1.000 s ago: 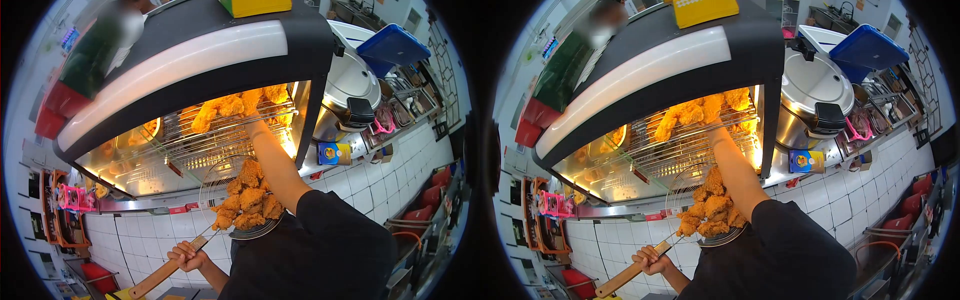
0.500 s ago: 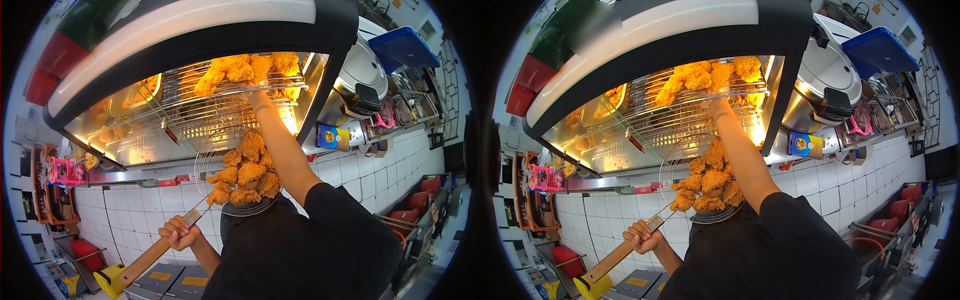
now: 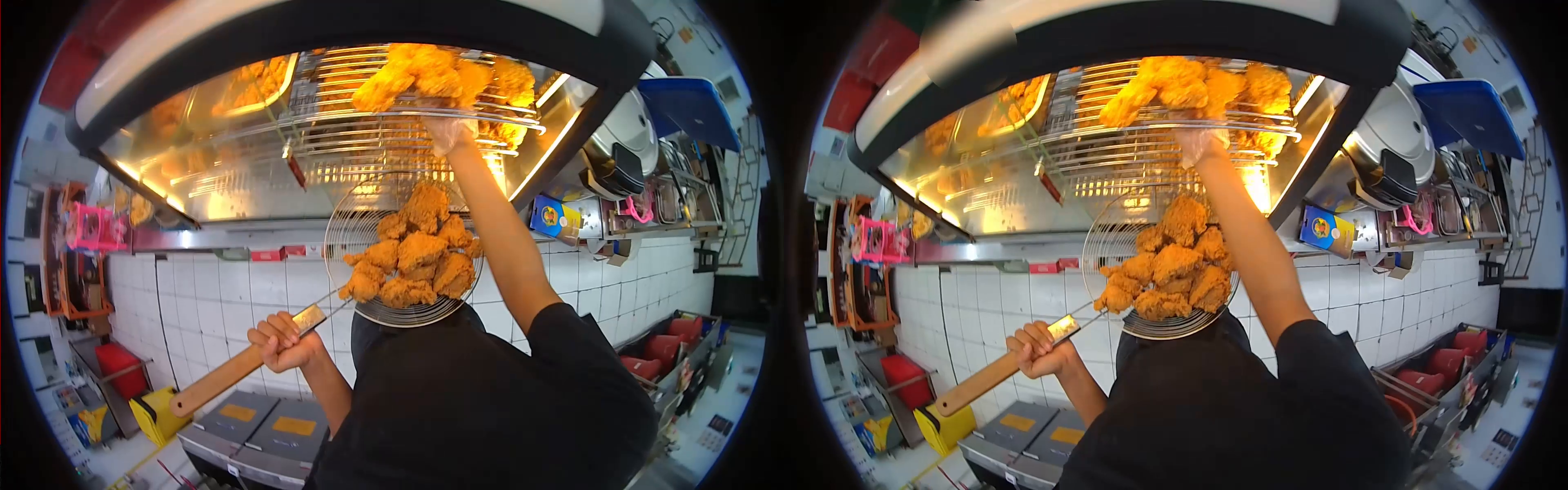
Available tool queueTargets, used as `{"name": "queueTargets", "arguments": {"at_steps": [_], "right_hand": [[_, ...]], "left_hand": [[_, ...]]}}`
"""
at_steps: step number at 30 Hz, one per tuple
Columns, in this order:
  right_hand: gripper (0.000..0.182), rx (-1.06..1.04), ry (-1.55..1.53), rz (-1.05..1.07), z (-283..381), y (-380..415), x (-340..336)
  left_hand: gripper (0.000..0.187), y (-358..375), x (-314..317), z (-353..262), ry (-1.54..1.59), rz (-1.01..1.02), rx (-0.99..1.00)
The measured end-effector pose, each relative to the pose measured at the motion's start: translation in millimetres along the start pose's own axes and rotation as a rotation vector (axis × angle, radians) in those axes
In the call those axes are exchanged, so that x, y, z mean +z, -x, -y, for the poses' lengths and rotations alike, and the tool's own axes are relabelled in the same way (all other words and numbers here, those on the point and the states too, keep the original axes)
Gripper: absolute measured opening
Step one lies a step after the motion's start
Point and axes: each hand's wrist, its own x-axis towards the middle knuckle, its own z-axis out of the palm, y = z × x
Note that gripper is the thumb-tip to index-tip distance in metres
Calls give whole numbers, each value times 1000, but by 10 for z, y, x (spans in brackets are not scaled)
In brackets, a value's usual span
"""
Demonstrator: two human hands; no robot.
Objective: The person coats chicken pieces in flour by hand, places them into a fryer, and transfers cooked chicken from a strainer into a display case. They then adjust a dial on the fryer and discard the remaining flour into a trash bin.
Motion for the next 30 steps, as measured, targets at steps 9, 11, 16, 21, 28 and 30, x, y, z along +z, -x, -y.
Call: {"name": "queueTargets", "arguments": {"at_steps": [9, 11, 16, 21, 28, 30], "right_hand": [[43, 223, -1548, 839, 57, 1065, -1239], [44, -297, -1189, 785, 163, 1127, -1302], [51, -750, -331, 736, 407, 1444, -1267], [53, -663, -443, 763, 350, 1395, -1217], [57, -318, -574, 348, 44, 974, -1186], [55, 8, -1226, 530, -208, 840, -1069]], "left_hand": [[22, -108, 44, 2, -46, 29, -33], [23, -126, 119, 1, -68, 11, -32], [24, -129, 241, 21, -77, 39, -40], [24, -138, 198, 24, -90, 37, -43], [24, -179, 130, 26, -79, 33, -64], [24, -178, 108, 42, -80, 15, -71]]}}
